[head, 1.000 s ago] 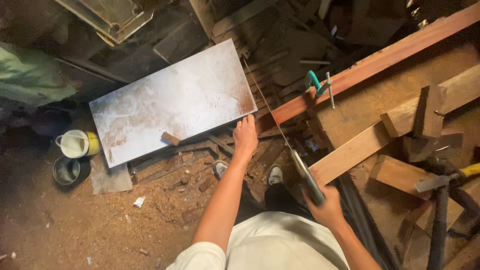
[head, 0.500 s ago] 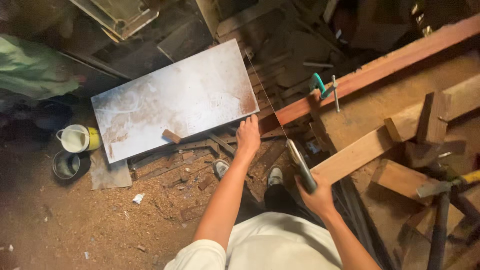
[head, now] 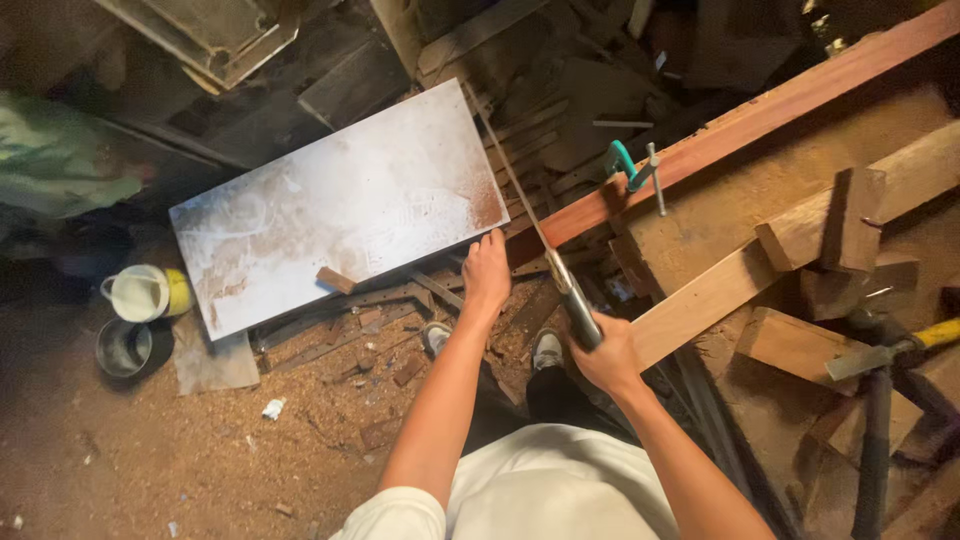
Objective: The person uses a hand saw to cut a long wooden plank clamped to a workbench. The person maintains a steady sawing motion throughout the clip, gradually cutting through the wood.
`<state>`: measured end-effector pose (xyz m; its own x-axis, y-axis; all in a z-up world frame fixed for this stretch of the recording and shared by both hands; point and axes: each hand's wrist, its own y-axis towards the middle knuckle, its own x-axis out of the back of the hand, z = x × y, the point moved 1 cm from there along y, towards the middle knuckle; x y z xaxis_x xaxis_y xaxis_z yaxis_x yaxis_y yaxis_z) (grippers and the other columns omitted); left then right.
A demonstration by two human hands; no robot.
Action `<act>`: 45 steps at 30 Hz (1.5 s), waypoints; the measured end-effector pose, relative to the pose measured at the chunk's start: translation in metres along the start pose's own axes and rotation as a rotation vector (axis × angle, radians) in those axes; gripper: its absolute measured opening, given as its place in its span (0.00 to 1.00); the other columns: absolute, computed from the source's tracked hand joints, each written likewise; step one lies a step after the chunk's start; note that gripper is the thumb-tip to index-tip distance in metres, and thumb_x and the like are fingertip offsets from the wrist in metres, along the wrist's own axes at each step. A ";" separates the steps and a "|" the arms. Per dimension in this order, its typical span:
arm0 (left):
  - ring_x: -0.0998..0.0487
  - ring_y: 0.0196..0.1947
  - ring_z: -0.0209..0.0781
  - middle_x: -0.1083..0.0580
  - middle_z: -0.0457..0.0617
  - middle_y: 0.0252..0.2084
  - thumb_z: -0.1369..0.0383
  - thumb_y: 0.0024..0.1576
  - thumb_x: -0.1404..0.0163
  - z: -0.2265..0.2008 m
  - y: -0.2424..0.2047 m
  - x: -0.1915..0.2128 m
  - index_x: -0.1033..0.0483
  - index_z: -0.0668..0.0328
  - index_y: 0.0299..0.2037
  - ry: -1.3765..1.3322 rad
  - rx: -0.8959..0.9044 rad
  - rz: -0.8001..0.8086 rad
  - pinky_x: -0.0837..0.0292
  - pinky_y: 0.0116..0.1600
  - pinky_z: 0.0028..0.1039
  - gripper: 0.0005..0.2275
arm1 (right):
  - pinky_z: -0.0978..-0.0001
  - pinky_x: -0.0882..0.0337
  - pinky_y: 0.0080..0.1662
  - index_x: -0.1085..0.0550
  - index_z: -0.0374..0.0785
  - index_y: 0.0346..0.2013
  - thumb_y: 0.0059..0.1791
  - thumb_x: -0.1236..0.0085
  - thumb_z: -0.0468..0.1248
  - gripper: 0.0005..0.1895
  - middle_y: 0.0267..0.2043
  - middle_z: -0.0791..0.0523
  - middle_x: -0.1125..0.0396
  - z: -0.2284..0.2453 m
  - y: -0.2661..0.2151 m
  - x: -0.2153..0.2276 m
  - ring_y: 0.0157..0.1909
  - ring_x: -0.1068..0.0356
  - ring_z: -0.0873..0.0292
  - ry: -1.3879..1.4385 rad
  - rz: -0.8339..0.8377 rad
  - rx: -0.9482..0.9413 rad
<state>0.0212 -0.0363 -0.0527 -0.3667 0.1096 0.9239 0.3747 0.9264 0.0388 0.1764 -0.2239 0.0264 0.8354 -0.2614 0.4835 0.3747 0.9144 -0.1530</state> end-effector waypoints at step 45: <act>0.23 0.43 0.60 0.26 0.59 0.41 0.77 0.55 0.51 0.000 0.006 -0.009 0.34 0.64 0.44 0.063 0.019 -0.016 0.24 0.43 0.45 0.09 | 0.67 0.37 0.26 0.22 0.34 0.26 0.41 0.37 0.32 0.03 0.14 0.54 0.38 -0.046 -0.083 0.044 0.18 0.39 0.65 0.006 -0.006 -0.026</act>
<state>0.0271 -0.0314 -0.0609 -0.3178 0.0726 0.9454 0.3526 0.9346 0.0468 0.2004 -0.3255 0.0212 0.8357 -0.2685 0.4791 0.3897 0.9046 -0.1728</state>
